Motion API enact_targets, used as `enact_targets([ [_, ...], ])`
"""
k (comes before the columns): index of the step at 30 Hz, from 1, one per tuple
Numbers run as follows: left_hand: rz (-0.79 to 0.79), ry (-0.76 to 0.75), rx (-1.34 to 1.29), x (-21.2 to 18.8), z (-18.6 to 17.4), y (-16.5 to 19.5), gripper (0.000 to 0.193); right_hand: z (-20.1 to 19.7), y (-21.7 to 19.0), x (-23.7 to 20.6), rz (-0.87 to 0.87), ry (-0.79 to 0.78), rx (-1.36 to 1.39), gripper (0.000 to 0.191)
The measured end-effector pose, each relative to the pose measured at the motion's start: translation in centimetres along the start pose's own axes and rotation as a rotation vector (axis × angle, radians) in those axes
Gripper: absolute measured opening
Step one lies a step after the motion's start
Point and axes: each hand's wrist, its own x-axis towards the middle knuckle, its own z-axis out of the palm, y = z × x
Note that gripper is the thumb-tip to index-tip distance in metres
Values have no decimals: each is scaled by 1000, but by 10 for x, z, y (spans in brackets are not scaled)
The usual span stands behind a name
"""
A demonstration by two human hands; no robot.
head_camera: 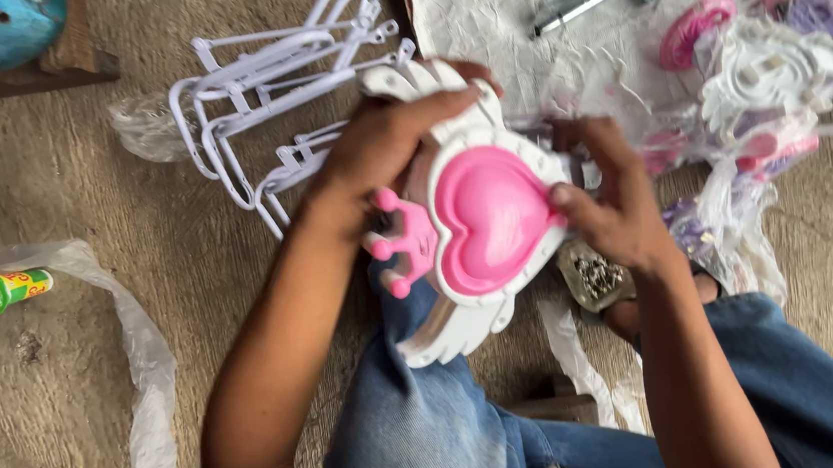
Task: The person sits on the floor and attaches a pink heart-shaped decorative panel with a crown and wings to a white metal bicycle frame bracket. They align the panel, pick screws from a container, and drive them in with a screwdriver, turning the assembly over to fasten the other side.
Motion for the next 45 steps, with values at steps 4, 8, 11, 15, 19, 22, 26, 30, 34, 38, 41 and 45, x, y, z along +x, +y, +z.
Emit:
enact_targets([
  [4, 38, -41, -198, -1, -5, -14, 55, 6, 18, 5, 99, 72, 173, 47],
  [8, 81, 12, -700, -36, -9, -31, 66, 14, 13, 6, 363, 121, 334, 22],
  [11, 190, -47, -890, -75, -18, -36, 72, 22, 0, 14, 470, 151, 277, 16],
  [15, 391, 12, -368, -110, -21, -39, 108, 22, -4, 25, 511, 146, 275, 22],
  [19, 130, -26, -243, -119, -13, -42, 114, 8, 7, 25, 510, 63, 321, 26],
  [22, 103, -69, -218, -113, -12, -40, 116, -1, 9, 32, 439, 79, 233, 26],
  [26, 332, -124, -359, -95, -10, -40, 116, -11, -2, 21, 551, 168, 661, 25],
  [30, 562, 91, 34, -109, 12, -53, 106, -1, -18, 7, 505, 79, 837, 17],
  [34, 556, 371, 3, -90, 16, -57, 89, 26, -47, 3, 469, 20, 819, 15],
  [38, 542, 642, 225, -99, 14, -45, 60, 52, -48, -7, 426, -242, 824, 28],
  [41, 557, 715, 380, -125, -2, -41, 46, 71, -22, -20, 416, -525, 807, 42],
  [45, 581, 744, 515, -156, -32, -72, 47, 102, 47, -27, 679, -580, 1273, 53],
])
